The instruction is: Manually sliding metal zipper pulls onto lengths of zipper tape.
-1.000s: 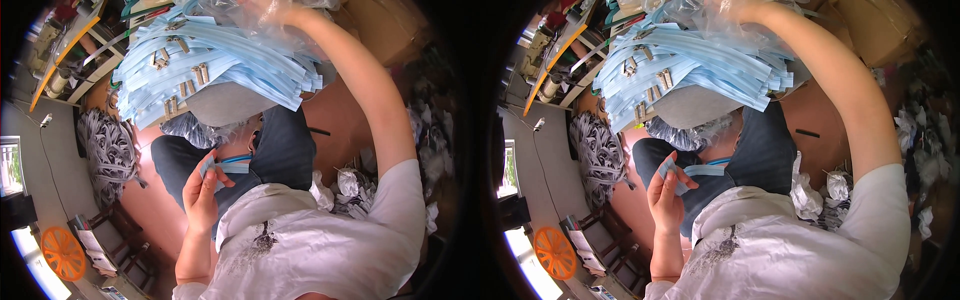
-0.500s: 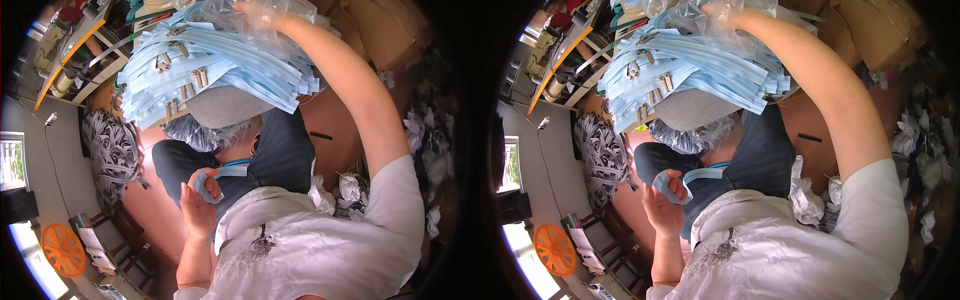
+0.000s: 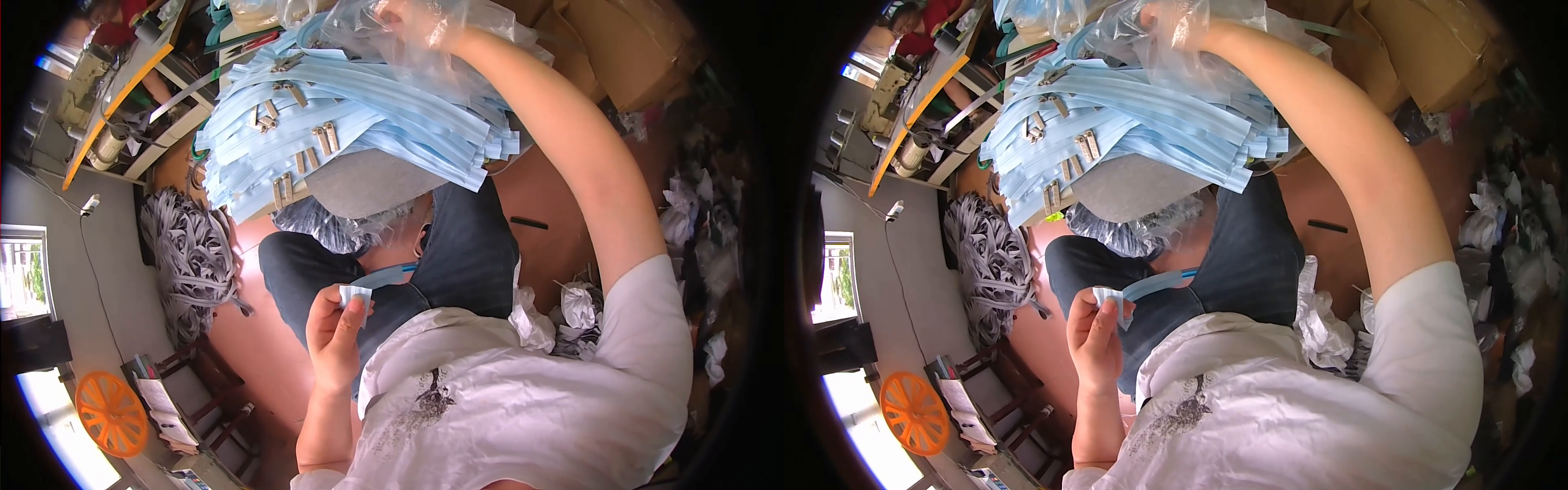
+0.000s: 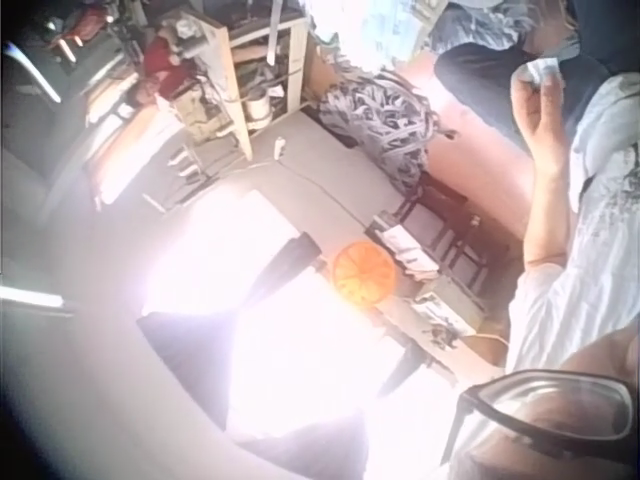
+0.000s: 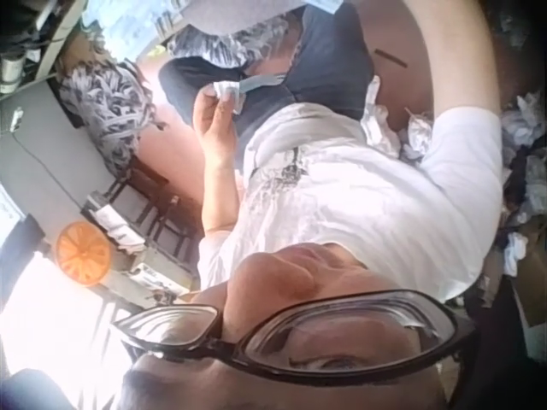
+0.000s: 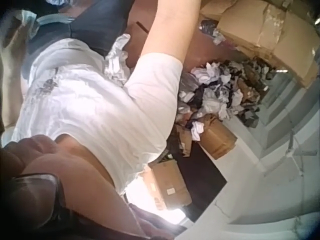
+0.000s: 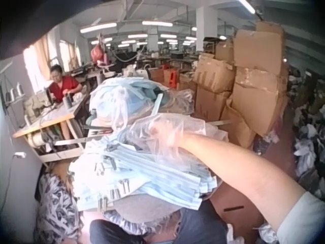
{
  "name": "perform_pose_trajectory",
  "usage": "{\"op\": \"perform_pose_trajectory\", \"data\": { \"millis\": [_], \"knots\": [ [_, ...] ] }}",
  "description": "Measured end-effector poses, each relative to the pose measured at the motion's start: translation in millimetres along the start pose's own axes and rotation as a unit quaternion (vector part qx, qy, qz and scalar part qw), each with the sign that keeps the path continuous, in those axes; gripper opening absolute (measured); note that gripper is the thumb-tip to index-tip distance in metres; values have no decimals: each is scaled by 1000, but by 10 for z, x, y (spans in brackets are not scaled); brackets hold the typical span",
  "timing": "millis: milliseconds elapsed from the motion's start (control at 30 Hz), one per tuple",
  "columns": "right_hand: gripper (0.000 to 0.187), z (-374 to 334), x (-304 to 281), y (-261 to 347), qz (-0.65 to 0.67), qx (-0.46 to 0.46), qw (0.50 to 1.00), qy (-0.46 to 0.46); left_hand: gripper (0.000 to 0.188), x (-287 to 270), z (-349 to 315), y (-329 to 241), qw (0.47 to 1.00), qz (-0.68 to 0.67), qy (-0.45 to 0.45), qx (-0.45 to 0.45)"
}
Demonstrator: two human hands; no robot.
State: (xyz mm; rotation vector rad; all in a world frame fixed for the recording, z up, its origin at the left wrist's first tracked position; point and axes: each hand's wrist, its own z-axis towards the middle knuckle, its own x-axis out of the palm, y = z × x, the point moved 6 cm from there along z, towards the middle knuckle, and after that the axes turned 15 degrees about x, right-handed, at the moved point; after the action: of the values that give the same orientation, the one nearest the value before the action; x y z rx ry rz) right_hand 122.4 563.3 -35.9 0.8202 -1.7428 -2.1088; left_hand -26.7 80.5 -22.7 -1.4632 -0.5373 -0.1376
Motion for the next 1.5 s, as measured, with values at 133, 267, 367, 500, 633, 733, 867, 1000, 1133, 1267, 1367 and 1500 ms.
{"op": "perform_pose_trajectory", "data": {
  "millis": [133,267,367,500,633,733,867,1000,1133,1267,1367,1500],
  "knots": [
    [13,-453,187,851,-376,-150,910,-85,10,-23,-28,-108,998,44,5,38],
    [13,-1199,79,1538,-426,-110,890,-119,10,-45,-20,-104,998,49,5,35],
    [19,-1660,-107,1434,-357,-79,919,-148,11,-36,-3,-82,999,43,9,31],
    [22,-1884,-126,1205,-153,173,963,-136,14,10,43,-8,999,35,20,13],
    [34,-1396,-89,1029,-347,155,914,-140,14,78,80,25,998,39,41,0],
    [32,-929,64,921,-424,118,893,-99,14,94,86,14,998,40,43,15],
    [26,-602,273,841,-487,72,871,0,14,12,34,49,999,40,11,0],
    [32,-429,326,762,-485,27,874,-14,14,-102,26,66,999,35,-16,-10],
    [30,-235,318,490,-455,80,887,-21,14,-160,89,54,999,28,-21,-5],
    [25,-251,469,536,-461,38,886,-12,14,-226,140,64,999,23,-33,-9],
    [22,-331,165,411,-583,-76,805,-85,14,-138,177,84,1000,19,-11,-15],
    [14,-483,225,823,-659,-40,746,-87,13,-208,123,58,999,21,-25,-5]
  ]
}}
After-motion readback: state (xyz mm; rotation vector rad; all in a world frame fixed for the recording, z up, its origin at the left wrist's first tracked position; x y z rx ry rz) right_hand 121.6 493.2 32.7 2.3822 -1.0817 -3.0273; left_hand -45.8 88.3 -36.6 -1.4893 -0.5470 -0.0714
